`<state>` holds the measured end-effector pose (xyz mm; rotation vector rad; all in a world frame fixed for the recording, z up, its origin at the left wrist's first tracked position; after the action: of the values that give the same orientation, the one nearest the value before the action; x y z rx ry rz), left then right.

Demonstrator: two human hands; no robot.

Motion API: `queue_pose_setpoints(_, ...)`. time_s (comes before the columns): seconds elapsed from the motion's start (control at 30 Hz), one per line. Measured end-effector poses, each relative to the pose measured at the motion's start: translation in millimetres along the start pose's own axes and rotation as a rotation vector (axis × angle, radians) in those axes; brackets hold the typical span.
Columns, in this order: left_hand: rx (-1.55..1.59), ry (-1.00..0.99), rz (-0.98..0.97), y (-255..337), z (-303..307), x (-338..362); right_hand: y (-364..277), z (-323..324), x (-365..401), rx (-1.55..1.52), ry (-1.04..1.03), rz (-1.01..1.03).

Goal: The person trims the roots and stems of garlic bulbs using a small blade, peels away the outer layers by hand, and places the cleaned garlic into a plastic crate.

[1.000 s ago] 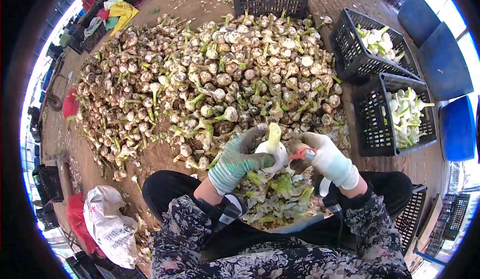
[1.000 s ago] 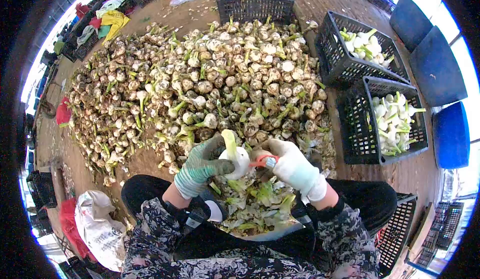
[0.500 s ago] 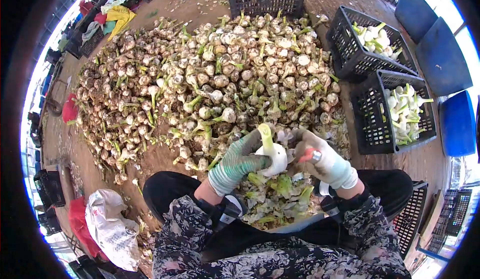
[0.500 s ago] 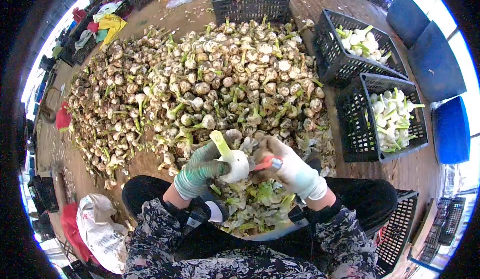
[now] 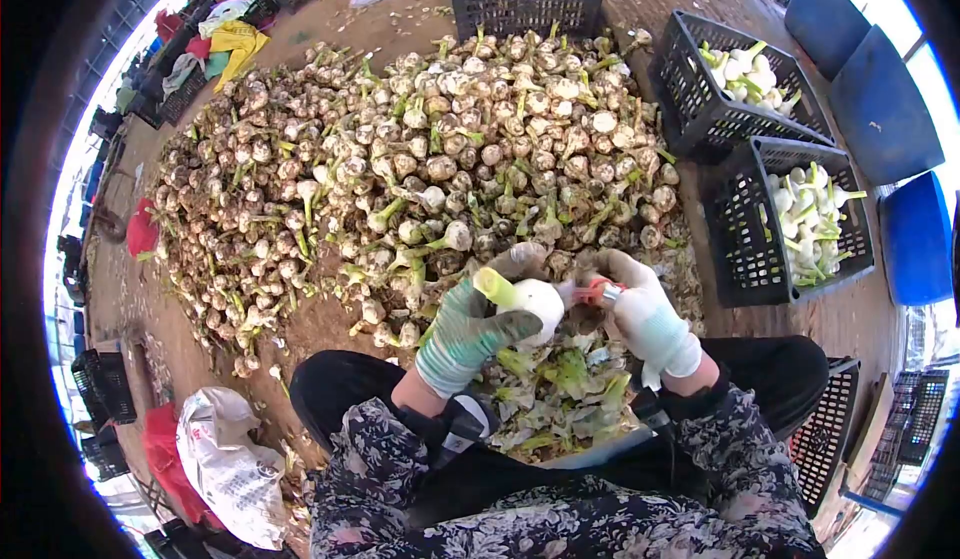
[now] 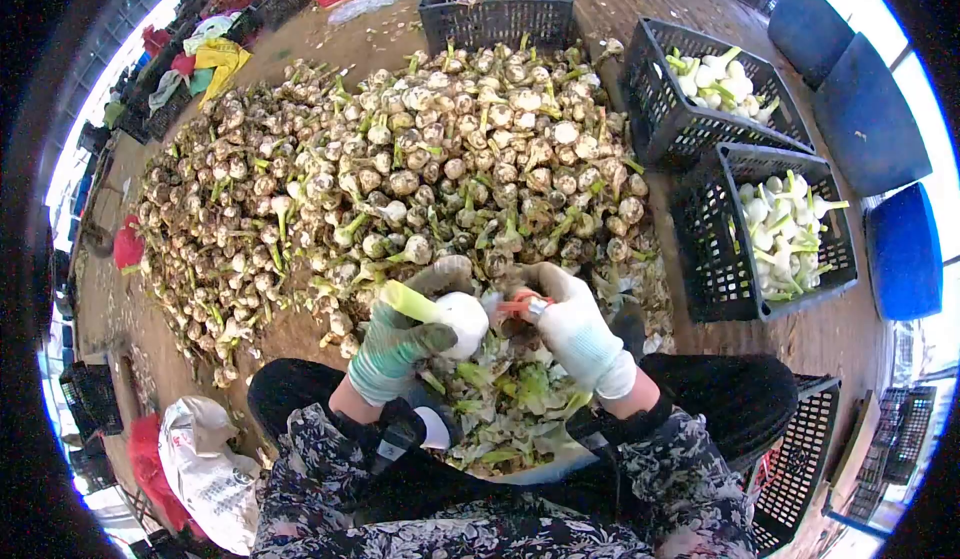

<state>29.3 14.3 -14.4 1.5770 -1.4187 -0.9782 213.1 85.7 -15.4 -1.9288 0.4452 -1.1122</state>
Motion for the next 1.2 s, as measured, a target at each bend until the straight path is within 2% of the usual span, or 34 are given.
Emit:
queue_pose_setpoints(0.03, -0.029, -0.005, -0.03, 0.7, 0.3, -0.4, -0.3, -1.2, 2.4, 0.003, -0.002, 0.002)
queue_pose_setpoints(0.1, 0.006, -0.009, 0.025, 0.7, -0.5, 1.5, 0.9, -8.8, 15.8, -0.492, -0.205, -0.04)
queue_pose_setpoints(0.17, 0.018, 0.015, 0.031, -0.6, -1.4, -0.1, 11.6, -6.4, 8.9, -0.371, -0.207, -0.035)
queue_pose_setpoints(0.23, 0.01, 0.005, 0.087, 2.4, -2.9, -1.2, 8.7, -17.8, 4.1, 0.0, -0.079, 0.11)
queue_pose_setpoints(0.27, 0.028, 0.054, 0.03, 2.2, -3.2, -1.2, 4.0, -19.9, 10.1, -0.055, -0.052, -0.014)
queue_pose_setpoints(0.3, 0.046, 0.104, -0.028, 1.1, -3.5, -0.7, 3.3, -19.1, 8.7, -0.058, -0.052, -0.012)
queue_pose_setpoints(0.33, -0.208, 0.186, -0.167, -7.3, -1.1, 1.3, 3.8, -16.8, 6.7, -0.084, -0.005, -0.041)
queue_pose_setpoints(0.37, -0.21, 0.185, -0.167, -8.8, 1.4, 1.0, 5.3, -13.9, 4.5, -0.107, 0.042, -0.07)
queue_pose_setpoints(0.4, -0.329, 0.141, -0.166, -8.6, 4.5, 0.6, 8.1, -13.1, 0.9, -0.117, 0.046, 0.016)
queue_pose_setpoints(0.43, -0.448, 0.097, -0.163, -9.9, 8.5, 0.6, 9.5, -12.1, 0.5, -0.116, 0.046, 0.016)
queue_pose_setpoints(0.47, -0.348, 0.129, -0.071, -21.3, 19.8, 0.6, 9.4, -12.7, 1.3, -0.057, 0.073, 0.018)
queue_pose_setpoints(0.53, -0.326, 0.154, -0.042, -17.0, 15.7, 0.2, 13.1, -15.4, -1.5, 0.001, 0.101, 0.021)
queue_pose_setpoints(0.6, -0.304, 0.178, -0.02, -7.3, 10.9, -1.6, 26.5, -17.0, -13.0, 0.454, 0.216, 0.469)
queue_pose_setpoints(0.63, -0.267, 0.172, -0.009, -1.3, 8.9, -1.5, 31.1, -18.8, -16.6, 0.441, 0.201, 0.574)
queue_pose_setpoints(0.7, -0.23, 0.169, 0.004, 2.2, 10.4, 0.1, 20.7, -1.4, -14.0, 0.148, 0.167, 0.21)
queue_pose_setpoints(0.73, -0.056, 0.198, 0.072, 1.7, 12.1, 1.1, 2.8, 0.4, -9.6, -0.102, 0.258, 0.078)
queue_pose_setpoints(0.77, 0.118, 0.225, 0.136, 2.4, 13.4, 0.7, 25.0, 22.8, -25.3, -0.078, 0.376, 0.203)
queue_pose_setpoints(0.8, 0.28, 0.202, 0.081, 4.2, 12.6, -1.5, 26.6, 24.2, -22.1, 0.23, 0.309, 0.121)
queue_pose_setpoints(0.83, 0.28, 0.204, 0.078, 1.1, 15.4, -4.0, 31.2, 22.6, -16.0, 0.536, 0.24, 0.03)
queue_pose_setpoints(0.87, 0.429, 0.197, 0.081, -6.6, 19.3, -6.3, 35.2, 16.0, -5.5, 0.973, 0.049, 0.231)
queue_pose_setpoints(0.9, 0.576, 0.186, 0.081, -7.4, 18.9, -8.9, 45.4, 15.2, -2.4, 1.121, -0.227, 0.028)
queue_pose_setpoints(0.93, 0.586, 0.331, 0.145, -3.0, 15.8, -7.2, 45.8, 20.5, -3.3, 1.192, -0.167, -0.084)
queue_pose_setpoints(0.97, 0.584, 0.329, 0.143, -3.1, 15.1, -8.1, 43.2, 25.9, -4.6, 1.262, -0.106, -0.198)
queue_pose_setpoints(1.03, 0.712, 0.377, 0.141, -4.6, 14.6, -8.1, 19.4, 30.1, -0.3, 0.826, 0.19, 0.078)
queue_pose_setpoints(1.07, 0.697, 0.406, 0.139, -5.4, 13.6, -8.4, 24.1, 31.4, -9.9, 0.523, 0.094, 0.256)
queue_pose_setpoints(1.1, 0.692, 0.407, 0.143, -10.5, 13.9, -7.6, 15.6, 19.8, -2.3, 0.517, 0.094, 0.255)
queue_pose_setpoints(1.17, 0.469, 0.39, 0.014, -21.2, 16.1, -7.8, -10.6, -22.4, 14.6, 0.454, 0.147, 0.102)
queue_pose_setpoints(1.2, 0.461, 0.418, 0.013, -18.3, 11.5, -7.5, 3.3, -33.8, 4.3, 0.271, 0.122, 0.224)
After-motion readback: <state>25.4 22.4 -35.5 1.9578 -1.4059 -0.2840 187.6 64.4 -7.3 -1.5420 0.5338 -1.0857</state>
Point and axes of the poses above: each hand's wrist, its own x-axis away from the middle knuckle, its own z-axis out of the back of the hand, y = z × x, the point moved 1 cm from there along -x, towards the middle knuckle, and after that the axes turned 12 degrees about -z, right-handed, at the moved point
